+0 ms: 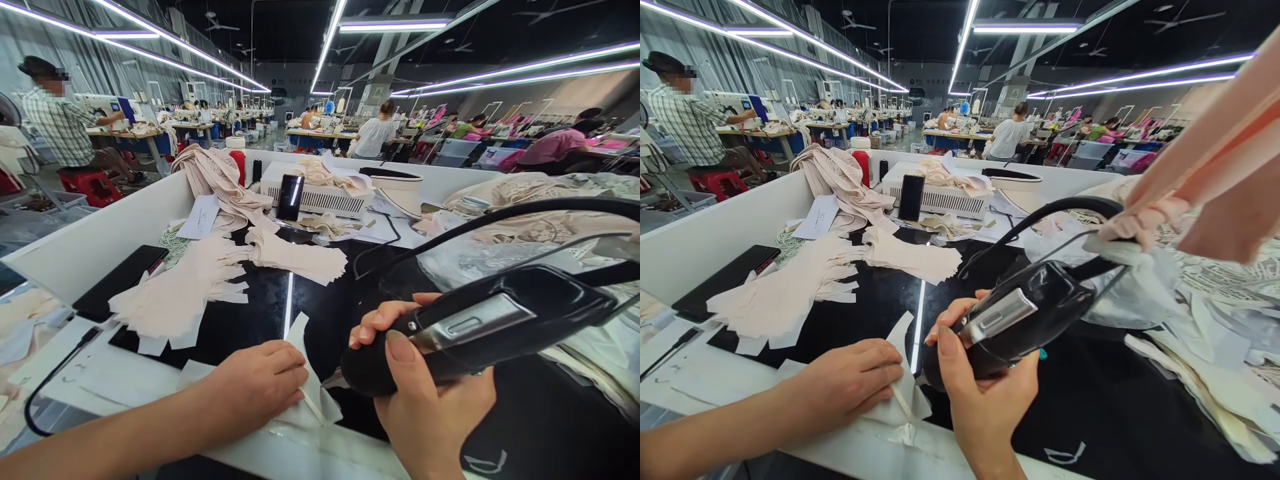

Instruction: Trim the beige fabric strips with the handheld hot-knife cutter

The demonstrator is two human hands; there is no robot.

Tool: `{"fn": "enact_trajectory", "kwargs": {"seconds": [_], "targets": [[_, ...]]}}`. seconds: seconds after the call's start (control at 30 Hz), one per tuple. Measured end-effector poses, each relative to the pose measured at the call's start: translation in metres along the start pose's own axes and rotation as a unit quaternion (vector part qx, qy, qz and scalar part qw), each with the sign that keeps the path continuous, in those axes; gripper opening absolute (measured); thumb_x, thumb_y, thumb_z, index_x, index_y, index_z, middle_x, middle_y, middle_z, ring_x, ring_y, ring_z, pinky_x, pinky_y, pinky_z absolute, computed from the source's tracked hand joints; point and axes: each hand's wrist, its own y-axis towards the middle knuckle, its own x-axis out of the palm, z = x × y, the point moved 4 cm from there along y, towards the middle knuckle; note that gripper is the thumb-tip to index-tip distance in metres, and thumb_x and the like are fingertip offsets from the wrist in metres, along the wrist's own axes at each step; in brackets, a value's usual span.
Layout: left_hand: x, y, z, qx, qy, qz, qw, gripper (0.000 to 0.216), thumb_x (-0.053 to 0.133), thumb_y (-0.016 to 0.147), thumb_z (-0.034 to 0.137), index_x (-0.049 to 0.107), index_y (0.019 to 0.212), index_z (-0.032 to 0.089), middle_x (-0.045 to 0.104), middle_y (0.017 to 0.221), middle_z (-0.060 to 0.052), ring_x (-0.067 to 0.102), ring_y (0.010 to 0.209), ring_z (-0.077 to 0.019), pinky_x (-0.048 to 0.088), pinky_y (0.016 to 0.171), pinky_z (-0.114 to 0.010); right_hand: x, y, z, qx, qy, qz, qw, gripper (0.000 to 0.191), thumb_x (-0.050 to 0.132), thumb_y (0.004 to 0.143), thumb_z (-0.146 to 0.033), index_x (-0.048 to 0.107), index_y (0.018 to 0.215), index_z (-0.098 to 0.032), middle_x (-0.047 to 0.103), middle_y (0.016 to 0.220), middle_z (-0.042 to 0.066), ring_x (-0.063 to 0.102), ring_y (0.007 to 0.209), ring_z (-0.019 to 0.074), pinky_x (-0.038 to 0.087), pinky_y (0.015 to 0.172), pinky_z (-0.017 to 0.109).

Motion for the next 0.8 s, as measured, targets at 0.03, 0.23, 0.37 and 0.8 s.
{"fn": "enact_trajectory", "kwargs": {"seconds": [0.03,0.23,0.37,0.8], "targets": [[0.0001,0.0000,-0.0008,-0.003,0.001,-0.004,1.000,0.014,0.052,0.111,0.020,0.065,0.109,0.014,0.071,0.111,-0.010,0.070,0.106,-0.0210,0.062,0.098,-0.033,-0.0002,-0.0003,-0.0001,0.000,-0.001,0.001,1.000,0.034,0.087,0.084,-0.029,0.065,0.111,-0.026,0.068,0.077,-0.003,0.066,0.060,0.0151,0.061,0.056,0.030],[-0.0031,0.0002,-0.0002,-0.009,0.011,-0.016,1.000,0.010,0.058,0.108,0.018,0.065,0.114,0.013,0.071,0.110,-0.009,0.071,0.105,-0.0229,0.063,0.095,-0.034,-0.0015,-0.0015,-0.0011,-0.002,0.001,-0.004,1.000,0.034,0.086,0.085,-0.028,0.065,0.112,-0.026,0.068,0.078,-0.003,0.066,0.061,0.0156,0.061,0.056,0.031],[-0.0044,0.0001,0.0018,-0.001,0.037,-0.025,0.999,0.020,0.065,0.106,0.028,0.064,0.120,0.014,0.070,0.110,-0.010,0.071,0.104,-0.0247,0.064,0.089,-0.035,-0.0020,-0.0016,0.0001,-0.003,0.002,-0.007,1.000,0.034,0.085,0.086,-0.027,0.065,0.114,-0.026,0.069,0.081,-0.003,0.066,0.062,0.0155,0.061,0.057,0.031],[0.0034,-0.0065,0.0040,0.022,0.108,0.001,0.994,0.039,0.074,0.100,0.048,0.063,0.123,0.018,0.069,0.119,-0.012,0.067,0.111,-0.0261,0.060,0.097,-0.036,-0.0019,-0.0014,-0.0011,-0.004,-0.019,0.005,1.000,0.034,0.085,0.085,-0.029,0.064,0.111,-0.026,0.067,0.079,-0.003,0.065,0.060,0.0163,0.059,0.056,0.033]]}}
